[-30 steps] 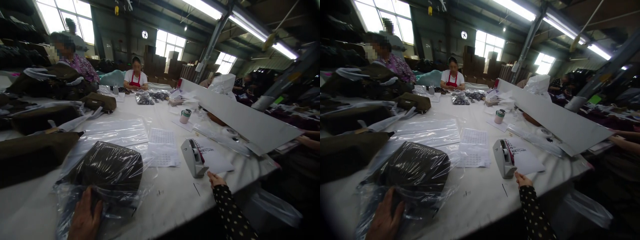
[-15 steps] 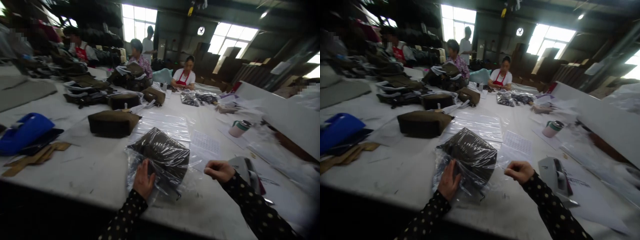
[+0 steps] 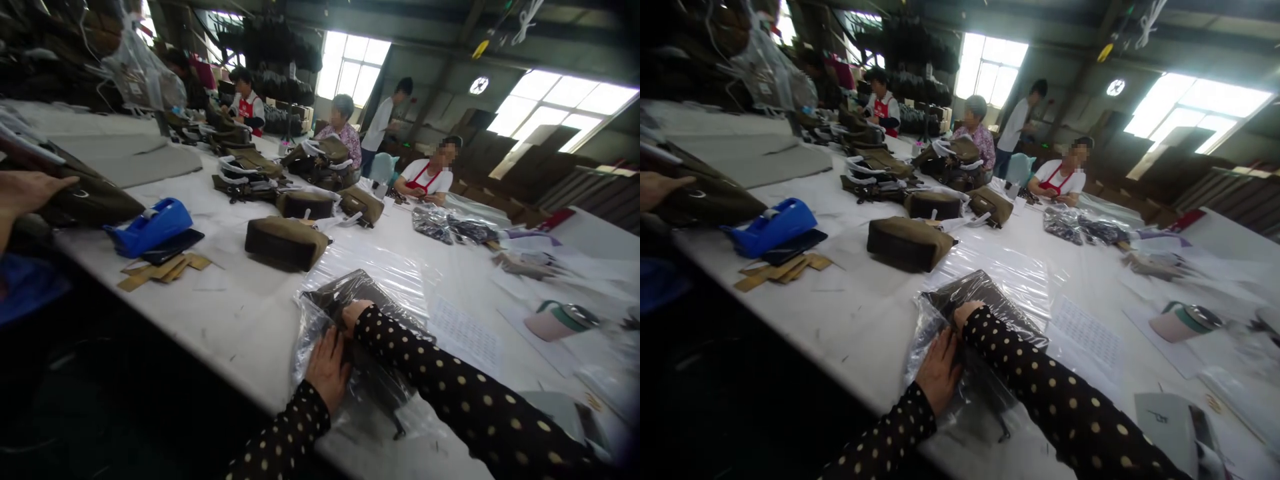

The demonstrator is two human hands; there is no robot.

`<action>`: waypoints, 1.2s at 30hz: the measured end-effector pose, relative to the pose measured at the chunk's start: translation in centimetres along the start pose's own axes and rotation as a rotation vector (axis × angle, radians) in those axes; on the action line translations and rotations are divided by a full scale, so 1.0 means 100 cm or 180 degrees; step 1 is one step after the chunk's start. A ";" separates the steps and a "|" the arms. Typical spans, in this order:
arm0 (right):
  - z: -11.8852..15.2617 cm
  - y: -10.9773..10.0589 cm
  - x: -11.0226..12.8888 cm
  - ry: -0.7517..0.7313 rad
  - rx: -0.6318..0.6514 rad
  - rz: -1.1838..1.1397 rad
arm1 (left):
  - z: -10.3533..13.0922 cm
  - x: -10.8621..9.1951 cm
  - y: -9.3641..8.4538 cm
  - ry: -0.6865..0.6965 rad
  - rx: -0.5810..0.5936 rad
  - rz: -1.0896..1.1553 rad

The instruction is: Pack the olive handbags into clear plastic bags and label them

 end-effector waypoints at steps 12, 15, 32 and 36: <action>0.101 -0.038 -0.072 0.0364 -0.0716 -0.0101 | 0.016 0.026 -0.063 -0.1070 -0.1315 0.1427; 0.160 0.010 0.001 -0.0565 -0.1391 -0.0509 | 0.023 0.047 -0.079 -0.2966 -0.1587 0.2900; 0.124 -0.030 -0.179 0.2656 -0.2887 -0.4756 | -0.046 -0.036 -0.128 -0.2687 -0.0649 0.5395; 0.136 0.015 -0.162 0.3056 -0.2728 -0.5253 | -0.012 -0.012 -0.098 -0.3674 -0.0828 0.5029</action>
Point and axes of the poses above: each hand's wrist, its own z-axis away from the middle knuckle, its own y-axis out of the palm, x = y × z, the point moved 2 cm from there along -z, towards the middle knuckle, and after that the axes turned 8 degrees about z, right-handed, at the moved point
